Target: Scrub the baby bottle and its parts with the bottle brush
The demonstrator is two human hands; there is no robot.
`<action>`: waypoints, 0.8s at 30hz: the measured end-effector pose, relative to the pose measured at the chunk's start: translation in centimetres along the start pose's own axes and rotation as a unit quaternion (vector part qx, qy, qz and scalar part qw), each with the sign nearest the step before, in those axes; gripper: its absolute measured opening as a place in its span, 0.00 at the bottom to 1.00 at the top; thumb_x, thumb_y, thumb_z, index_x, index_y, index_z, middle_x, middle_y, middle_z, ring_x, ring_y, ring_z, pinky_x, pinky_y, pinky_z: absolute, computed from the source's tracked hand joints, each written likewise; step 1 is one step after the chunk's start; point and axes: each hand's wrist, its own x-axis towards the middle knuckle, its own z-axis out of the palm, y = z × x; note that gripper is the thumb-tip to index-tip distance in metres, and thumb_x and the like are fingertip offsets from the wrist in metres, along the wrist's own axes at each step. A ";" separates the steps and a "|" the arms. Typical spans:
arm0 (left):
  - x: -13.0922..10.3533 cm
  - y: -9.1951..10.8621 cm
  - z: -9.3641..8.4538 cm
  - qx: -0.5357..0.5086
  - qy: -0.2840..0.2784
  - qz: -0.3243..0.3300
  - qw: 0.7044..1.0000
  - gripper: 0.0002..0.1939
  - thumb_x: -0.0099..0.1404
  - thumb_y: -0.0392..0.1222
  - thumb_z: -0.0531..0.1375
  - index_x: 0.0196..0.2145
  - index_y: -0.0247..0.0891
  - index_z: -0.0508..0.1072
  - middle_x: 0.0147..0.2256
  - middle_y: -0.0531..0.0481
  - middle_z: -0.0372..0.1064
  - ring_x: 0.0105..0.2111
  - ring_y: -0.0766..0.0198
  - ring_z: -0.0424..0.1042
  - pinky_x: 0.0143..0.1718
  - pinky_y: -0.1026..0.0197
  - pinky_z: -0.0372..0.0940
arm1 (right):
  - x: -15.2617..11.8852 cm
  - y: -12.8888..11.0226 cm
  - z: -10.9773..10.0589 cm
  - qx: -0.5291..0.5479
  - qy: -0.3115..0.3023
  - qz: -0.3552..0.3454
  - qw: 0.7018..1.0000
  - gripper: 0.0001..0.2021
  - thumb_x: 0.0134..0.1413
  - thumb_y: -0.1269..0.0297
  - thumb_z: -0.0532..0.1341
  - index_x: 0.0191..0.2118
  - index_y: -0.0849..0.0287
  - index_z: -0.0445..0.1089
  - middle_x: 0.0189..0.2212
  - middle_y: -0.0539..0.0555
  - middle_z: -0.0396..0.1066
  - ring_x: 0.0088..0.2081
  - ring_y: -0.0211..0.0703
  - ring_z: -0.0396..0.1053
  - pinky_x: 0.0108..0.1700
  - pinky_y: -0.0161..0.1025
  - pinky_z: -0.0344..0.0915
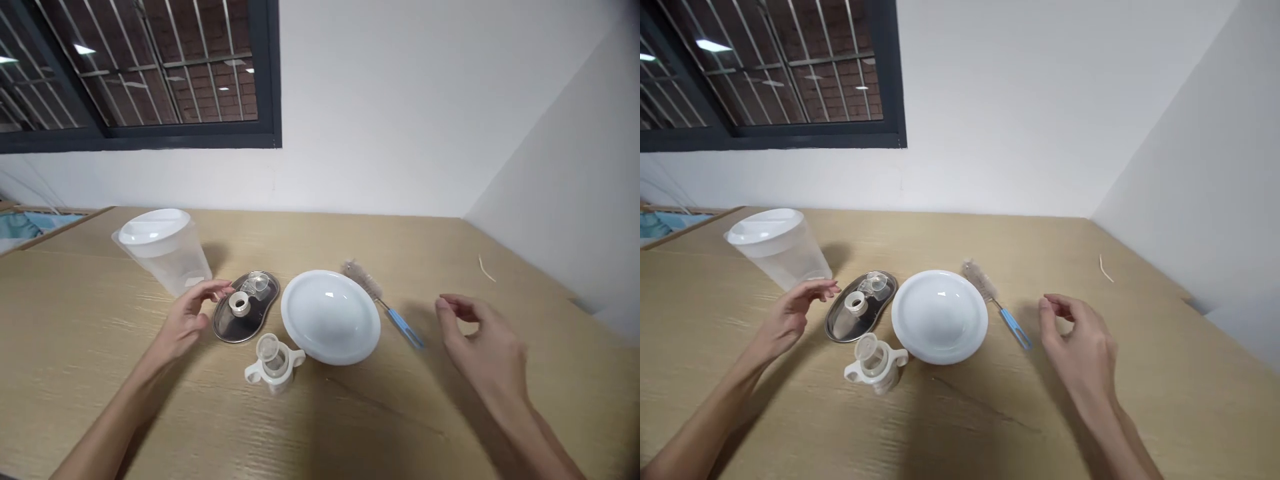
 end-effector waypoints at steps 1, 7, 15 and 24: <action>0.2 -0.5 -0.4 0.057 0.010 -0.014 0.998 0.28 0.67 0.64 0.56 0.50 0.38 0.73 0.45 0.39 0.76 0.45 0.51 0.74 0.46 0.52 0.67 | 0.2 -0.8 -0.2 -0.004 0.025 -0.023 0.999 0.17 0.56 0.49 0.56 0.37 0.56 0.73 0.35 0.59 0.76 0.38 0.54 0.72 0.43 0.51 0.67; 0.3 -2.7 -0.1 0.205 0.039 -0.055 0.977 0.22 0.63 0.52 0.61 0.52 0.41 0.71 0.49 0.44 0.74 0.50 0.49 0.70 0.54 0.47 0.62 | 2.1 -10.7 1.5 0.058 -0.088 -0.215 0.971 0.15 0.63 0.52 0.56 0.43 0.56 0.74 0.39 0.59 0.76 0.40 0.51 0.72 0.44 0.48 0.68; 0.2 -4.6 1.2 0.279 0.035 -0.097 0.955 0.37 0.53 0.57 0.68 0.57 0.41 0.66 0.50 0.43 0.74 0.55 0.40 0.67 0.57 0.40 0.53 | 0.6 -24.7 12.4 -0.017 -0.359 -0.490 0.794 0.10 0.66 0.64 0.58 0.45 0.58 0.76 0.43 0.58 0.76 0.49 0.48 0.70 0.54 0.46 0.64; 0.1 -5.3 2.3 0.284 0.040 -0.116 0.951 0.42 0.47 0.52 0.73 0.57 0.42 0.64 0.46 0.45 0.77 0.55 0.41 0.66 0.57 0.41 0.49 | -0.9 -27.2 18.9 -0.122 -0.394 -0.571 0.710 0.17 0.65 0.58 0.61 0.56 0.59 0.68 0.54 0.58 0.69 0.50 0.47 0.71 0.50 0.51 0.71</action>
